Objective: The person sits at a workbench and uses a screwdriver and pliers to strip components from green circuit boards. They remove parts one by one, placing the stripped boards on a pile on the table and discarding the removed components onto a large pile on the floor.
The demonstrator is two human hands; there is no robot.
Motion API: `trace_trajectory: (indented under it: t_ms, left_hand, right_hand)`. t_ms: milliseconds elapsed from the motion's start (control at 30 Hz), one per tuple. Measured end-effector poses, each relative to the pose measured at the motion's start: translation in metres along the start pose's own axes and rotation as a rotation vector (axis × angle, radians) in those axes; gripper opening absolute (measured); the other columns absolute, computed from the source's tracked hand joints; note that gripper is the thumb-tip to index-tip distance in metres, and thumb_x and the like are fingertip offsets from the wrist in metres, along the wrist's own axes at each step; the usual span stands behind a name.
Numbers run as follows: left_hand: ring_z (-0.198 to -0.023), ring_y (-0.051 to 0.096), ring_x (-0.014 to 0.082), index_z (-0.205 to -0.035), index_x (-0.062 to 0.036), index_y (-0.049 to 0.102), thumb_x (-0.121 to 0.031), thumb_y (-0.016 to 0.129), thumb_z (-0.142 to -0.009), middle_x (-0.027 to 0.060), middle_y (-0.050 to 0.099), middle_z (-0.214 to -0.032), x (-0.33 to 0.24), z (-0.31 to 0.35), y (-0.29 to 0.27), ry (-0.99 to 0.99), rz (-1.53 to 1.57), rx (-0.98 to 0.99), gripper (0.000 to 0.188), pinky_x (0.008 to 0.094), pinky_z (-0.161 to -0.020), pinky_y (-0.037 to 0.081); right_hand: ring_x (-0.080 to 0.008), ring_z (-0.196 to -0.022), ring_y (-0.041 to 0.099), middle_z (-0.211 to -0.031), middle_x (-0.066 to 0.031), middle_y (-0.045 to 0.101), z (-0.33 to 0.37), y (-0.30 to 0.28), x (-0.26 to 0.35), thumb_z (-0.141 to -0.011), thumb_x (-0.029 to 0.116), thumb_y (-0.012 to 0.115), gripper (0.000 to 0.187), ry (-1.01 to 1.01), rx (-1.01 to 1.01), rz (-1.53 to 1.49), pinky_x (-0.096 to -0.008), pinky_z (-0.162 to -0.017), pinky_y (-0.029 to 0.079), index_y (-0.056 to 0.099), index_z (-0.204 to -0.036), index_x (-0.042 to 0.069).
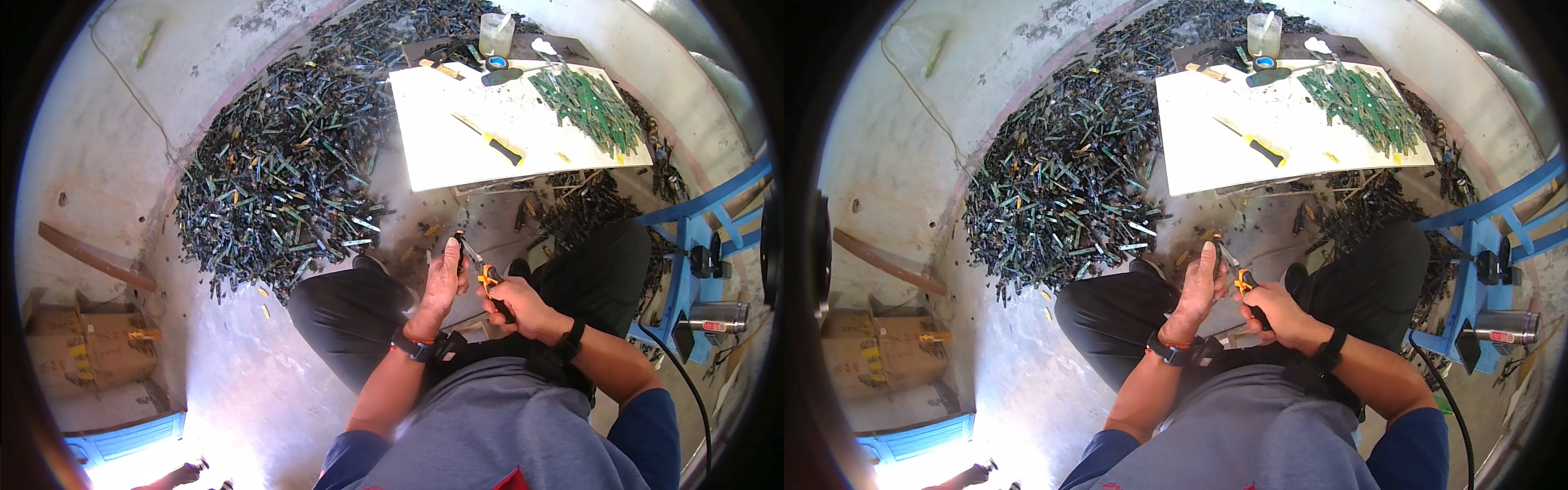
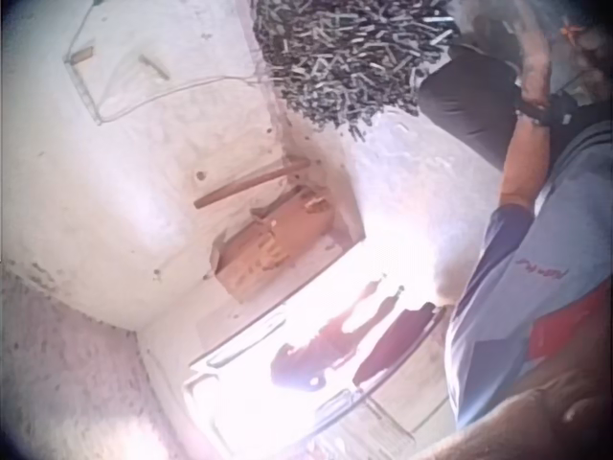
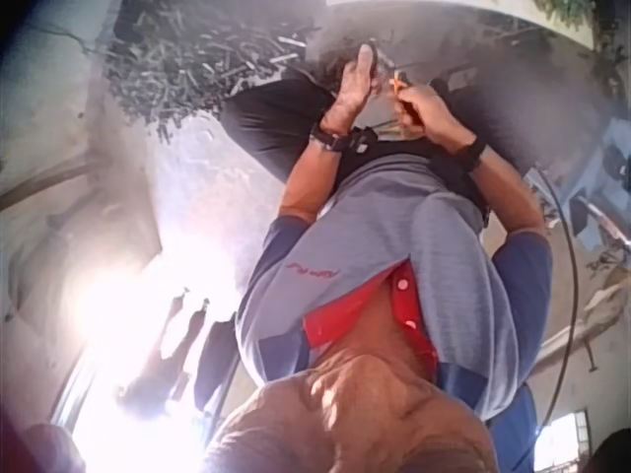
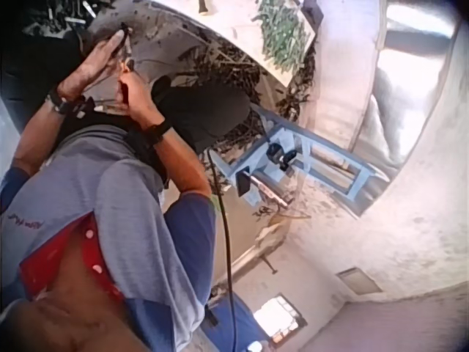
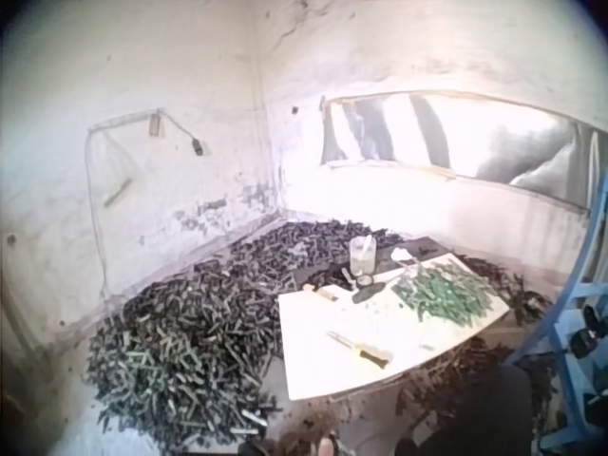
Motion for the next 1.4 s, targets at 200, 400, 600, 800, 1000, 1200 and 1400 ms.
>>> trace_trajectory:
  t_ms: [200,400,600,800,1000,1200,1400]
  left_hand:
    - [-0.040,0.028,0.0116,-0.076,-0.0088,0.048,-0.063,0.044,-0.092,-0.0031,0.029,-0.049,0.011,0.005,-0.007,-0.165,0.195,-0.019,0.057,0.0294,-0.045,0.031]
    - [-0.040,0.032,0.0140,-0.076,-0.0100,0.047,-0.064,0.035,-0.094,-0.0003,0.034,-0.050,0.007,-0.001,-0.006,-0.173,0.393,0.084,0.059,0.0308,-0.047,0.034]
    - [-0.040,0.033,0.0138,-0.076,-0.0092,0.047,-0.065,0.033,-0.095,0.0004,0.036,-0.051,0.003,0.006,0.002,-0.147,0.343,0.073,0.060,0.0301,-0.046,0.033]
    - [-0.040,0.033,0.0134,-0.075,-0.0086,0.046,-0.064,0.033,-0.095,0.0009,0.036,-0.051,-0.004,0.009,0.004,-0.038,0.270,0.083,0.060,0.0280,-0.044,0.030]
    - [-0.043,0.036,0.0107,-0.077,-0.0084,0.048,-0.063,0.034,-0.095,-0.0002,0.039,-0.054,-0.013,0.020,0.002,-0.109,0.124,-0.078,0.059,0.0241,-0.041,0.030]
    - [-0.040,0.038,0.0098,-0.074,-0.0079,0.050,-0.062,0.034,-0.095,-0.0001,0.044,-0.056,-0.005,0.011,-0.001,-0.039,0.134,-0.048,0.061,0.0239,-0.037,0.029]
    - [-0.038,0.039,0.0076,-0.071,-0.0063,0.055,-0.065,0.030,-0.095,-0.0009,0.047,-0.051,-0.007,0.014,-0.001,-0.081,0.013,-0.046,0.068,0.0229,-0.036,0.029]
  right_hand:
    - [-0.0128,-0.068,0.057,-0.077,-0.0044,0.059,0.014,-0.025,0.039,-0.083,0.021,0.052,0.029,-0.346,-0.242,1.359,-0.0285,-0.060,0.044,0.053,-0.100,-0.003]
    - [-0.0137,-0.073,0.061,-0.089,-0.0098,0.067,0.035,-0.007,0.025,-0.085,0.020,0.046,0.034,-0.052,0.093,0.248,-0.0256,-0.058,0.044,0.056,-0.108,-0.003]
    - [-0.0185,-0.081,0.065,-0.101,-0.0125,0.067,0.033,0.013,0.017,-0.092,0.029,0.041,0.040,-0.006,0.253,-0.013,-0.0235,-0.051,0.042,0.053,-0.118,0.000]
    - [-0.0213,-0.093,0.064,-0.105,-0.0120,0.064,0.026,0.026,0.006,-0.093,0.035,0.038,0.047,0.057,0.332,-0.185,-0.0240,-0.054,0.044,0.050,-0.124,0.002]
    - [-0.0212,-0.091,0.065,-0.104,-0.0111,0.064,0.016,0.035,0.001,-0.090,0.033,0.039,0.045,0.036,0.342,-0.253,-0.0244,-0.054,0.044,0.051,-0.122,0.004]
    - [-0.0217,-0.087,0.065,-0.101,-0.0107,0.065,0.009,0.041,0.008,-0.090,0.032,0.039,0.042,-0.013,0.351,-0.322,-0.0245,-0.049,0.043,0.054,-0.118,0.005]
    - [-0.0236,-0.084,0.067,-0.098,-0.0127,0.066,0.012,0.048,0.010,-0.090,0.031,0.040,0.043,-0.040,0.321,-0.409,-0.0250,-0.045,0.042,0.056,-0.115,0.001]
Point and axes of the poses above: each hand's wrist, its own z-axis away from the middle knuckle, its own y-axis out of the palm, x = y × z, the point moved 8 cm from there along -z, towards the middle knuckle
